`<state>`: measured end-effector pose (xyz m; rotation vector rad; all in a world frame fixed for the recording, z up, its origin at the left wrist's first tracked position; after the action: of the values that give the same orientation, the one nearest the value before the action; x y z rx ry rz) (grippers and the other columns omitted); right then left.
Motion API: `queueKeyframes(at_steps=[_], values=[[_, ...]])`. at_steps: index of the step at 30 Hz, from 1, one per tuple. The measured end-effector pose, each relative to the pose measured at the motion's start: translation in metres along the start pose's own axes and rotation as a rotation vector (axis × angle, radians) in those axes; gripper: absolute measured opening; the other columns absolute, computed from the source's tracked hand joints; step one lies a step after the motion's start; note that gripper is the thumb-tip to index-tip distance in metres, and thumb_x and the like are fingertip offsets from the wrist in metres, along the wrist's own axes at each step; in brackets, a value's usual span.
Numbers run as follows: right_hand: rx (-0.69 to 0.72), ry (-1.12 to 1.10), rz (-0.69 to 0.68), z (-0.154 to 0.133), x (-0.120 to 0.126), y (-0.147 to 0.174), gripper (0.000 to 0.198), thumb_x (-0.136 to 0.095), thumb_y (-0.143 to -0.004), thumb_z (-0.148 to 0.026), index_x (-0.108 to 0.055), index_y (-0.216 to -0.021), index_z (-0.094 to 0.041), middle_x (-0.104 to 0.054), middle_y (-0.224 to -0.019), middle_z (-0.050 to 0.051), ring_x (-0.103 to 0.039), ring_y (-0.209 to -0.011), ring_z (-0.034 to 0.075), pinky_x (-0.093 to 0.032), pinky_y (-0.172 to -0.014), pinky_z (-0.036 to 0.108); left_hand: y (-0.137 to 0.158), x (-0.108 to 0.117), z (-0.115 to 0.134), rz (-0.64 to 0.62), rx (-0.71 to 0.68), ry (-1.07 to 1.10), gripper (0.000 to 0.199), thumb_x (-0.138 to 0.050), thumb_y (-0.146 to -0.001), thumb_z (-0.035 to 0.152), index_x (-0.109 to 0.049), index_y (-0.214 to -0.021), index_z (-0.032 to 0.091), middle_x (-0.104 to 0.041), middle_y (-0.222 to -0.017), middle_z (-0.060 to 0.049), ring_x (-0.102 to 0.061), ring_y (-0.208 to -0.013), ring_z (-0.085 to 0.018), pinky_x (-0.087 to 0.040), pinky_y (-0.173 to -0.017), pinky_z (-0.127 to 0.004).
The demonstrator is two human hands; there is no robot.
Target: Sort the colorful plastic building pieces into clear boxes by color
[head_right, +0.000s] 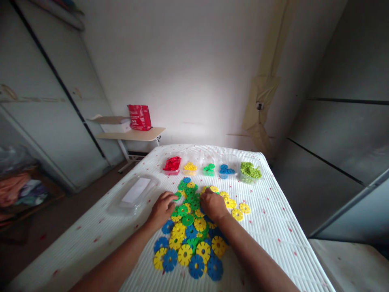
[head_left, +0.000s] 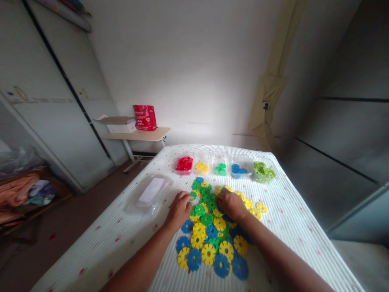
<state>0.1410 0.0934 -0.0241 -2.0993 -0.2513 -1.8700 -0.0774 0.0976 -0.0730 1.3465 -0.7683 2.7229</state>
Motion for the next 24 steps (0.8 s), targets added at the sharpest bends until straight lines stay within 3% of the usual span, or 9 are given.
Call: queueKeyframes(at_steps=[6, 13, 19, 24], values=[[-0.018, 0.21, -0.053, -0.007, -0.011, -0.007, 0.029, -0.034, -0.084, -0.017, -0.063, -0.085, -0.015, -0.062, -0.089, 0.013, -0.063, -0.075, 0.021, -0.042, -0.055, 0.026, 0.0, -0.003, -0.004, 0.056, 0.0, 0.018, 0.026, -0.047, -0.069, 0.006, -0.062, -0.087, 0.018, -0.056, -0.097, -0.006, -0.051, -0.096, -0.018, -0.044, -0.088, -0.034], [-0.02, 0.222, -0.062, -0.007, 0.0, -0.01, 0.022, -0.046, -0.078, -0.021, -0.063, -0.091, -0.015, -0.066, -0.084, 0.012, -0.062, -0.076, 0.023, -0.04, -0.057, 0.027, 0.002, -0.006, -0.007, 0.063, 0.073, -0.029, 0.031, -0.048, -0.069, 0.004, -0.064, -0.092, 0.019, -0.057, -0.106, -0.006, -0.05, -0.101, -0.018, -0.042, -0.092, -0.034], [-0.028, -0.202, 0.043, -0.012, 0.019, -0.041, 0.014, -0.052, -0.076, -0.025, -0.061, -0.069, -0.017, -0.064, -0.065, 0.003, -0.057, -0.06, 0.012, -0.033, -0.051, 0.02, 0.002, -0.002, -0.004, 0.021, 0.057, -0.034, 0.033, -0.05, -0.068, 0.003, -0.064, -0.093, 0.019, -0.06, -0.103, -0.005, -0.05, -0.098, -0.019, -0.041, -0.091, -0.035], [-0.041, -0.502, 0.127, -0.04, 0.029, -0.094, 0.005, -0.056, -0.071, -0.019, -0.06, -0.072, -0.017, -0.061, -0.06, -0.001, -0.055, -0.053, 0.009, -0.034, -0.049, 0.018, 0.002, -0.001, -0.004, 0.015, 0.063, -0.011, 0.035, -0.049, -0.067, 0.002, -0.065, -0.093, 0.02, -0.061, -0.102, -0.003, -0.049, -0.097, -0.018, -0.041, -0.09, -0.034]])
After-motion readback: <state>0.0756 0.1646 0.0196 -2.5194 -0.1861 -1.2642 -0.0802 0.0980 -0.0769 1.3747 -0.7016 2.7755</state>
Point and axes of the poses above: each hand's wrist, its own y-axis away from the middle knuckle, its own x-axis out of the back of the hand, z = x × y, the point moved 1 cm from there along -y, towards the middle knuckle
